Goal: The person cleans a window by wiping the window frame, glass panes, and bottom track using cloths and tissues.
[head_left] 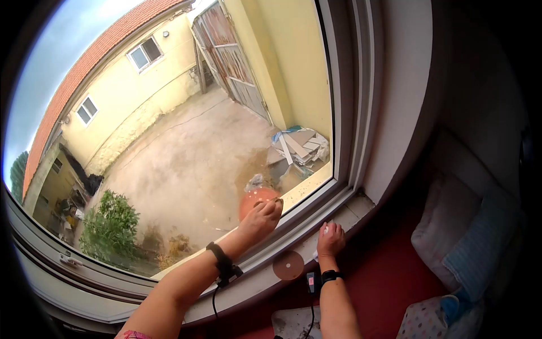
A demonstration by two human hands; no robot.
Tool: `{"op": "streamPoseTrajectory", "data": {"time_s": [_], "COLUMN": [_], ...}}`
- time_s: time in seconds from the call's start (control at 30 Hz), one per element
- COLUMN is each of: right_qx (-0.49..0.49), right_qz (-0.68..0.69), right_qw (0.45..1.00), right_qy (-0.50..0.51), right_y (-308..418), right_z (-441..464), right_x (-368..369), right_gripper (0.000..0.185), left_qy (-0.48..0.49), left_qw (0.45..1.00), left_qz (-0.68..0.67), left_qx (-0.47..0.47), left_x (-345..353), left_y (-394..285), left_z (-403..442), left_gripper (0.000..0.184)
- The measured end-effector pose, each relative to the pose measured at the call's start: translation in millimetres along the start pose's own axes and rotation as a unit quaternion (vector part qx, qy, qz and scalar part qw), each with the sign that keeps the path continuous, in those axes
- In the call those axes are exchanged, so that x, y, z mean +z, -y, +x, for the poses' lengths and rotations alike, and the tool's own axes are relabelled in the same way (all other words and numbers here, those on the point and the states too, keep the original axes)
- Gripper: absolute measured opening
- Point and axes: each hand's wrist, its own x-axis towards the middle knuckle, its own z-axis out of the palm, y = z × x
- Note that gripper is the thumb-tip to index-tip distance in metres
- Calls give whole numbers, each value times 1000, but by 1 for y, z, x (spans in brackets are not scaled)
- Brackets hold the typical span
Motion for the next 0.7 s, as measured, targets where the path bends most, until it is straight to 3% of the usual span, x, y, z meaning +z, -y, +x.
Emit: {"op": "streamPoseTrajectory", "data": {"time_s": [0.03,0.07,0.17,0.23,0.33,0.47,0.57,0.7], "right_qx": [-1,-3,-3,-2,-2,-2,0,1], "right_qz": [6,6,-6,-2,-1,10,-3,-3], "right_qw": [1000,1000,1000,1000,1000,1000,1000,1000], "right_qy": [-6,-14,-2,1,-3,-24,-6,-7], "right_y": [-1,-1,2,3,0,-2,-2,-1], "right_z": [0,0,1,0,0,-1,-1,0], "right_x": [1,2,-3,-3,-1,7,2,1], "right_gripper": [17,18,18,18,18,19,17,18], "left_qy": [22,86,74,87,-97,-262,-207,16], "left_qw": [998,996,996,995,990,960,977,999], "left_qz": [46,2,-25,-46,-73,28,-15,10], "left_qx": [32,39,44,-10,-69,-94,-47,27], "left_x": [29,41,-2,-30,-87,-109,-67,4], "left_y": [-12,-17,-13,0,32,62,41,6], "left_z": [-33,-65,-82,-68,19,121,123,70], "left_gripper": [35,38,38,37,34,37,34,37]}}
